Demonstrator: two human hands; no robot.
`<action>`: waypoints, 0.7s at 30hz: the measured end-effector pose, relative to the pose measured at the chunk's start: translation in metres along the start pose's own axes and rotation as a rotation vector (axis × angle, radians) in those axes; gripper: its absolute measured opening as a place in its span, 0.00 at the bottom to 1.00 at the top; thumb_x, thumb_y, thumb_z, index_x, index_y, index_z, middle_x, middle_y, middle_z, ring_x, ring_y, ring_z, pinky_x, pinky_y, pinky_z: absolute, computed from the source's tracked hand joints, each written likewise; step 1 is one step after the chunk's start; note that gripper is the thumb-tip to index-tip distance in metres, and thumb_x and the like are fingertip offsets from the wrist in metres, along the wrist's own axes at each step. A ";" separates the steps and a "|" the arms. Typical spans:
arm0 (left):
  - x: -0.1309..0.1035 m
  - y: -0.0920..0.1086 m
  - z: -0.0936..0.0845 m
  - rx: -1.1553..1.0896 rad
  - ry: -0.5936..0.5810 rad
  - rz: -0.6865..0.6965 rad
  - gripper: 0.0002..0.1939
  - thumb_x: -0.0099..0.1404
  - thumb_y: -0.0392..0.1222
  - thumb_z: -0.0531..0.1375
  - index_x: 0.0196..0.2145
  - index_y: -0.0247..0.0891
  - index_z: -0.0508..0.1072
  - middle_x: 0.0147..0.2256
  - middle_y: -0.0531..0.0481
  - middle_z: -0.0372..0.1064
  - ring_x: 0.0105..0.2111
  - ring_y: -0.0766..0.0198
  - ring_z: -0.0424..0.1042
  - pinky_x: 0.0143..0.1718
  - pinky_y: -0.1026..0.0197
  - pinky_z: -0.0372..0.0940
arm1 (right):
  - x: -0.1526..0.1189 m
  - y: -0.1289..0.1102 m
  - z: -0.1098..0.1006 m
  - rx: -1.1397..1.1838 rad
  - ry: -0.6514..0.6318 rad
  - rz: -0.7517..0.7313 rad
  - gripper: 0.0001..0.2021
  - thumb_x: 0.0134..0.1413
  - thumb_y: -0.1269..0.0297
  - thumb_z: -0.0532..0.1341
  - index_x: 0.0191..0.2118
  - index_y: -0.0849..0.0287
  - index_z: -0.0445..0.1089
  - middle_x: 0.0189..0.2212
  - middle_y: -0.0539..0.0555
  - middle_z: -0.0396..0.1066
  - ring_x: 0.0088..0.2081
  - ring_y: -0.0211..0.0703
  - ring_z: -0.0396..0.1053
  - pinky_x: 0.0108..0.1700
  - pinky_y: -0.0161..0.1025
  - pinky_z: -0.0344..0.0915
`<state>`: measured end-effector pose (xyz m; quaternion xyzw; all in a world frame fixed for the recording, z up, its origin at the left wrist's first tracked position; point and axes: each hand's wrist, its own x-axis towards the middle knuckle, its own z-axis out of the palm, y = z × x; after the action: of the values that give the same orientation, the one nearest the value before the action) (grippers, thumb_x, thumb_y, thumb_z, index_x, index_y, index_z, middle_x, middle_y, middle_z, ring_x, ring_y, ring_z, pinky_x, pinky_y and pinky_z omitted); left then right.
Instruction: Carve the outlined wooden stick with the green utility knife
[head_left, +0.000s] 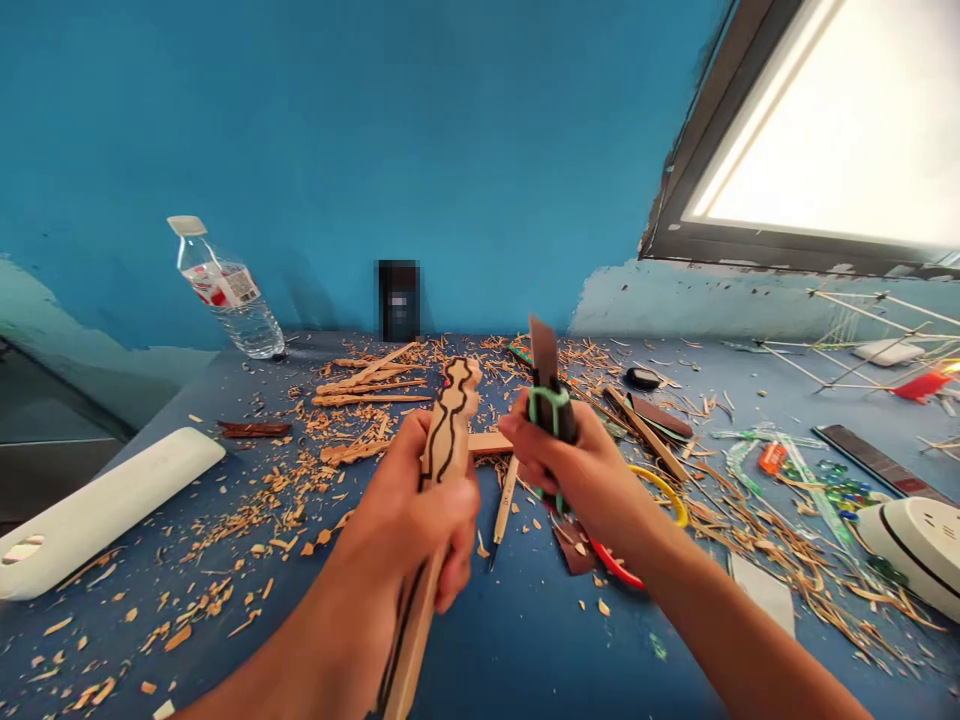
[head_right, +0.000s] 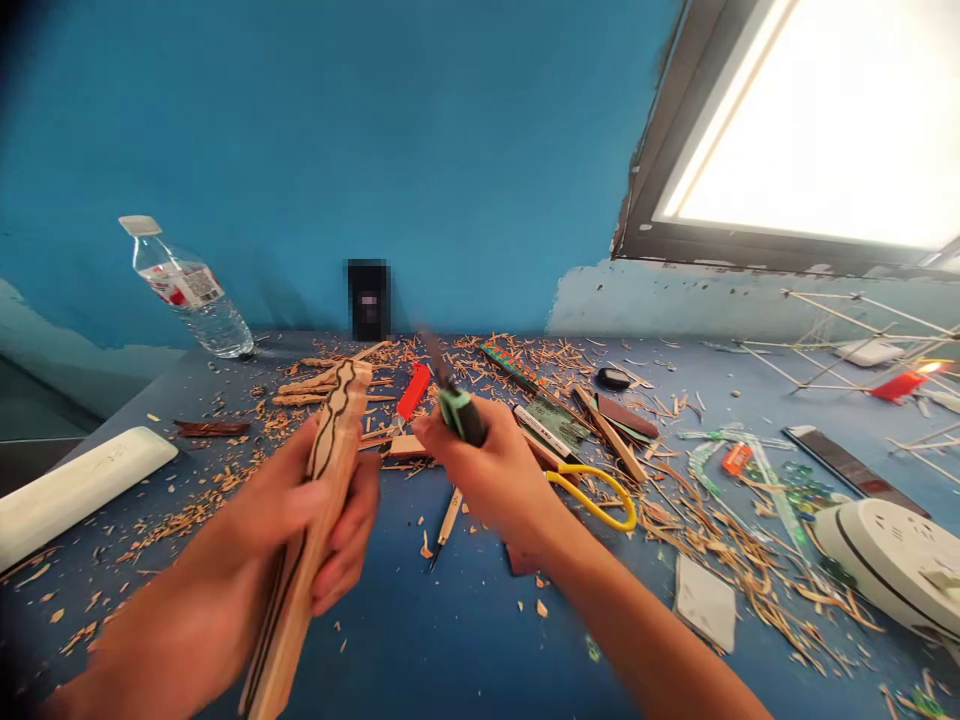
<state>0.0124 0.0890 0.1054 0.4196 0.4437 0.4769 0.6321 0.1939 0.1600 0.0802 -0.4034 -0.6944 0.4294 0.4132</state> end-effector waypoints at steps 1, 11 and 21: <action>0.000 0.002 0.000 -0.096 -0.021 -0.020 0.13 0.65 0.54 0.65 0.35 0.44 0.69 0.27 0.57 0.65 0.21 0.69 0.61 0.22 0.67 0.63 | 0.001 -0.002 -0.002 0.225 -0.093 0.127 0.16 0.69 0.51 0.58 0.33 0.52 0.57 0.22 0.41 0.54 0.19 0.34 0.49 0.23 0.35 0.52; 0.007 -0.001 0.003 -0.286 0.033 0.068 0.10 0.64 0.41 0.68 0.40 0.45 0.70 0.33 0.53 0.73 0.26 0.66 0.72 0.28 0.66 0.71 | 0.002 -0.011 -0.011 1.027 -0.298 0.364 0.13 0.69 0.49 0.61 0.43 0.54 0.67 0.26 0.43 0.64 0.19 0.33 0.59 0.22 0.33 0.61; -0.013 0.008 0.004 -0.103 0.059 -0.117 0.39 0.58 0.51 0.73 0.58 0.56 0.55 0.29 0.61 0.66 0.20 0.71 0.56 0.19 0.72 0.58 | -0.013 -0.002 0.004 -0.412 0.118 -0.505 0.08 0.55 0.70 0.62 0.40 0.54 0.64 0.26 0.42 0.63 0.25 0.34 0.55 0.28 0.37 0.51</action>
<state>0.0119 0.0774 0.1162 0.3456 0.4610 0.4736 0.6661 0.1939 0.1465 0.0776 -0.3180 -0.8194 0.1400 0.4560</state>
